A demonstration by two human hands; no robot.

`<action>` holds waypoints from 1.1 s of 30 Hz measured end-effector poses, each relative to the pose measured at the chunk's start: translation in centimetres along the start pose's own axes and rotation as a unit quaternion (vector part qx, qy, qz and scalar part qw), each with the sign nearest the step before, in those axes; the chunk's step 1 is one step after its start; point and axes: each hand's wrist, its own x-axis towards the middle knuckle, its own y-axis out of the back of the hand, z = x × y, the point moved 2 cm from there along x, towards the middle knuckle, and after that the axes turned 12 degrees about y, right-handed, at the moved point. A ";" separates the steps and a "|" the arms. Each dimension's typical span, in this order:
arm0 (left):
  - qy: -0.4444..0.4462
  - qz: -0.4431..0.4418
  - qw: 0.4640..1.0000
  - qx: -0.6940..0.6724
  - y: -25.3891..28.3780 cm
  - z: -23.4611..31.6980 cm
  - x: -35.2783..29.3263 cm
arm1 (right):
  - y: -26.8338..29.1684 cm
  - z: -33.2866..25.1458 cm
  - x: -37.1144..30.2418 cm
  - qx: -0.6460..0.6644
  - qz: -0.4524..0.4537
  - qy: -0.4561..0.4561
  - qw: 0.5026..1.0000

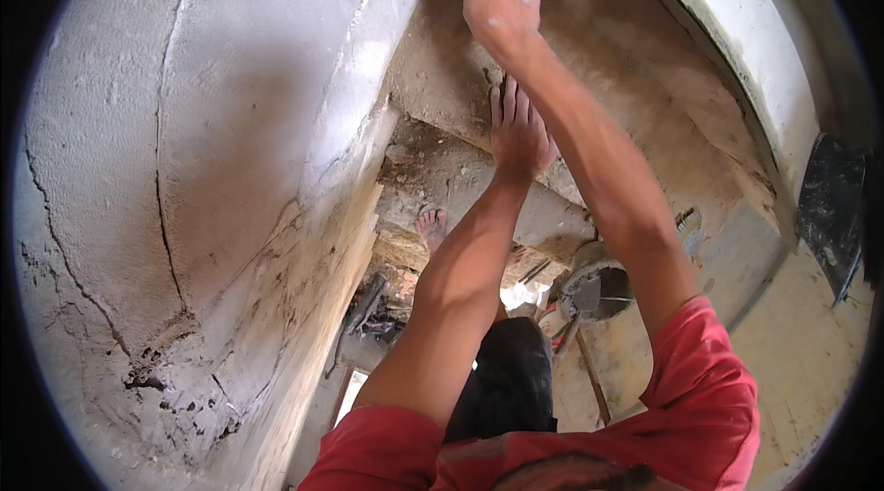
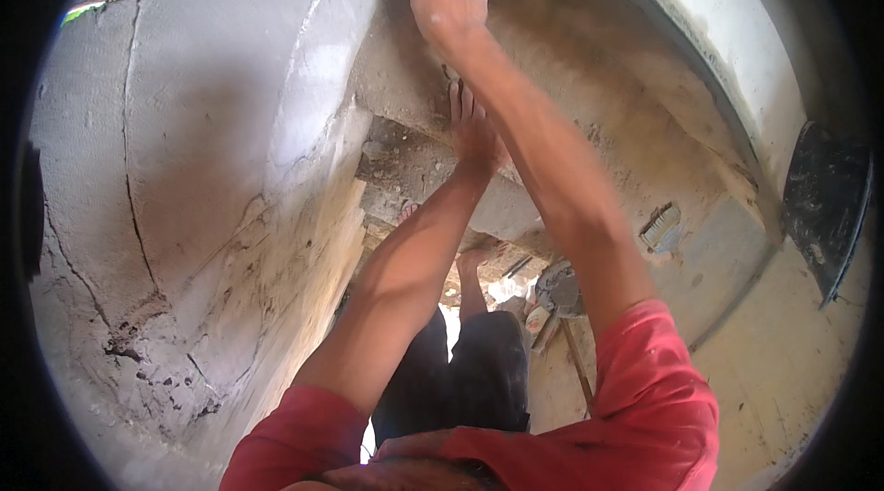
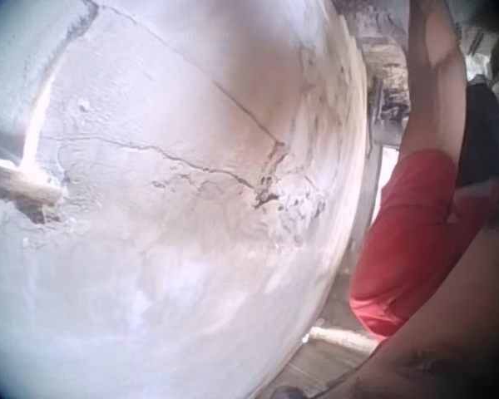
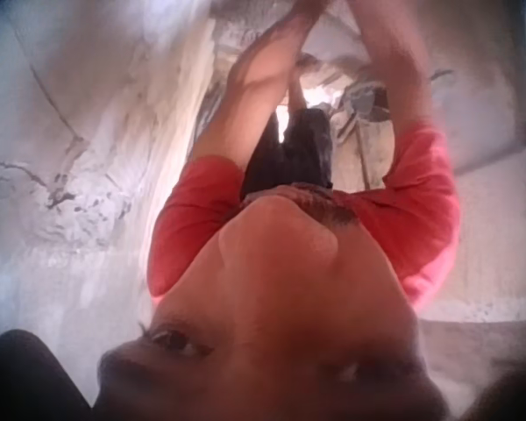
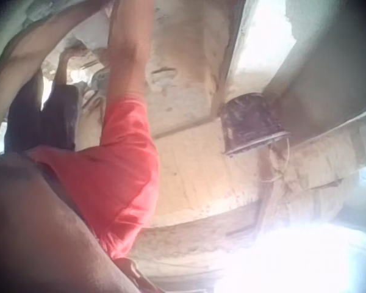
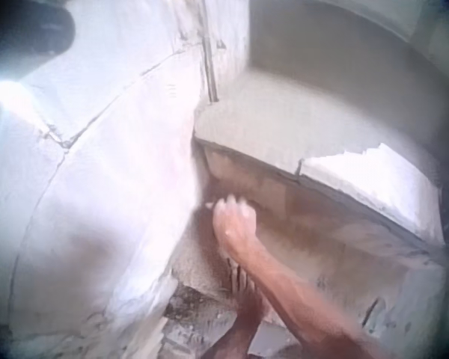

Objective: The person applies wet plaster to a curved concrete stair using a trowel and bucket, then smooths and levels the surface with a brush and hand. The person repeatedly scoops plaster, spreads it across the stair tread, and refines the finish.

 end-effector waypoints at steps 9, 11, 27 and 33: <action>0.022 0.070 0.997 0.030 0.4 0.6 0.7 | -1.0 -0.9 0.5 -0.048 0.062 0.023 0.997; 0.015 0.107 0.992 -0.067 0.8 0.6 0.5 | -2.0 0.8 0.9 -0.005 -0.043 0.019 0.999; -0.023 0.194 0.963 -0.183 1.2 0.4 0.3 | 1.7 2.3 -2.8 -0.033 0.018 -0.021 0.999; -0.010 0.201 0.967 -0.154 2.1 0.8 0.6 | 0.7 4.0 -5.1 0.023 -0.179 0.091 0.979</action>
